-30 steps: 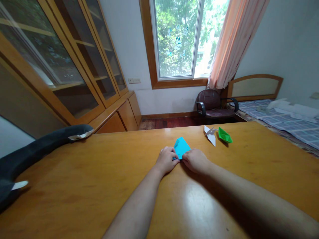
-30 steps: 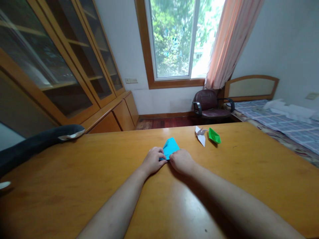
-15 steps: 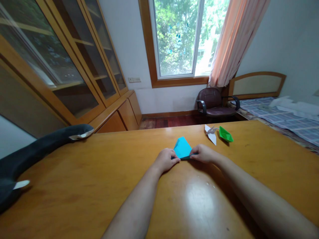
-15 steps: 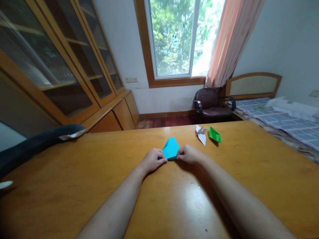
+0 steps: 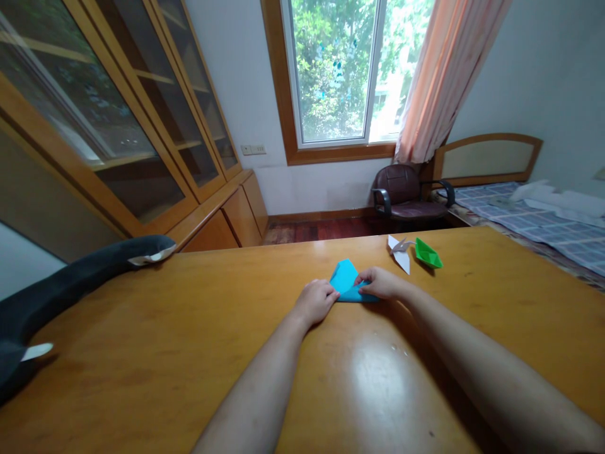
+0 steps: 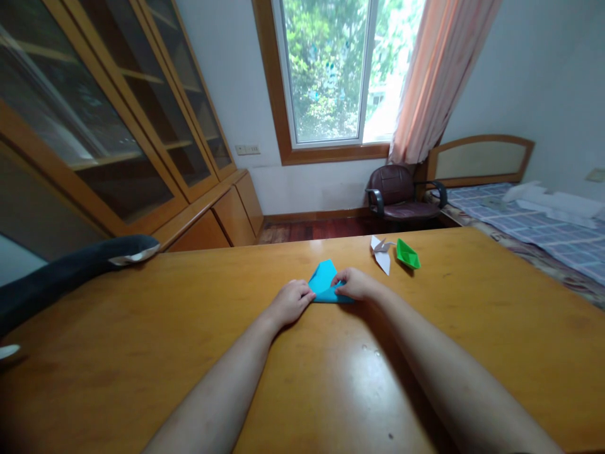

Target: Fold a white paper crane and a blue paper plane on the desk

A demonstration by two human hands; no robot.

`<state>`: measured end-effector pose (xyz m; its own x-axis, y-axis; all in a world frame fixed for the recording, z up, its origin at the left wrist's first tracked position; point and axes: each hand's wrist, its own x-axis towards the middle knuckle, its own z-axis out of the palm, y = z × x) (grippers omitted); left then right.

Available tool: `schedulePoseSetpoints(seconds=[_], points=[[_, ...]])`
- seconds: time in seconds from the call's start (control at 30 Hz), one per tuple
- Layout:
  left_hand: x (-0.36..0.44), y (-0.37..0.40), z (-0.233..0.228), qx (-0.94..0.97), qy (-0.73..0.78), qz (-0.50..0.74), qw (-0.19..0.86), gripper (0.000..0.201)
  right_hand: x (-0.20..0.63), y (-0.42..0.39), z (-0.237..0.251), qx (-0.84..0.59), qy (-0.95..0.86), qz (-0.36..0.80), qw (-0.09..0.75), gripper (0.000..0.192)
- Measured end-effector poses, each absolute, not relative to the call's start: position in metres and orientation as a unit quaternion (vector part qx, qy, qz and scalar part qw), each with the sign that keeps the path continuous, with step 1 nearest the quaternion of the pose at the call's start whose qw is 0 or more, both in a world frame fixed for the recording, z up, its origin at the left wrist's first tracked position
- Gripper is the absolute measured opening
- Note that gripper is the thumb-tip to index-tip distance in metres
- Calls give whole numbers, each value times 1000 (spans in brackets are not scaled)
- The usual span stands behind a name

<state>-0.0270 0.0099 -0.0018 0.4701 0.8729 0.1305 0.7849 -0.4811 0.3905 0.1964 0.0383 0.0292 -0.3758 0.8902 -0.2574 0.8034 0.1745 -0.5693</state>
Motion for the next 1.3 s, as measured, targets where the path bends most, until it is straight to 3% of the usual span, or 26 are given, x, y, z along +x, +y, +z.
schedulePoseSetpoints(seconds=[0.17, 0.33, 0.47, 0.6, 0.7, 0.8, 1.0, 1.2, 1.3], points=[[-23, 10, -3, 838, 516, 136, 116, 35, 189, 37, 41, -539, -806, 244, 20, 26], [-22, 10, -3, 835, 524, 124, 113, 35, 167, 19, 46, -511, -858, 50, 14, 27], [-22, 10, -3, 831, 529, 123, 118, 39, 151, 5, 38, -492, -870, -24, 16, 35], [-22, 10, -2, 832, 525, 128, 126, 40, 148, 3, 27, -501, -865, -27, 8, 35], [-23, 10, -2, 829, 517, 159, 141, 30, 150, 6, 21, -503, -864, -23, 10, 39], [-27, 8, -2, 825, 498, 202, 178, 21, 151, 9, 17, -504, -863, -21, 15, 41], [-41, 7, -3, 776, 513, 263, 258, 21, 151, 10, 11, -508, -860, -24, 29, 37], [-54, 8, 3, 792, 519, 199, 253, 21, 151, 10, 11, -509, -859, -21, 37, 34], [-49, 6, 5, 821, 514, 155, 192, 27, 151, 12, 10, -509, -860, -20, 38, 32]])
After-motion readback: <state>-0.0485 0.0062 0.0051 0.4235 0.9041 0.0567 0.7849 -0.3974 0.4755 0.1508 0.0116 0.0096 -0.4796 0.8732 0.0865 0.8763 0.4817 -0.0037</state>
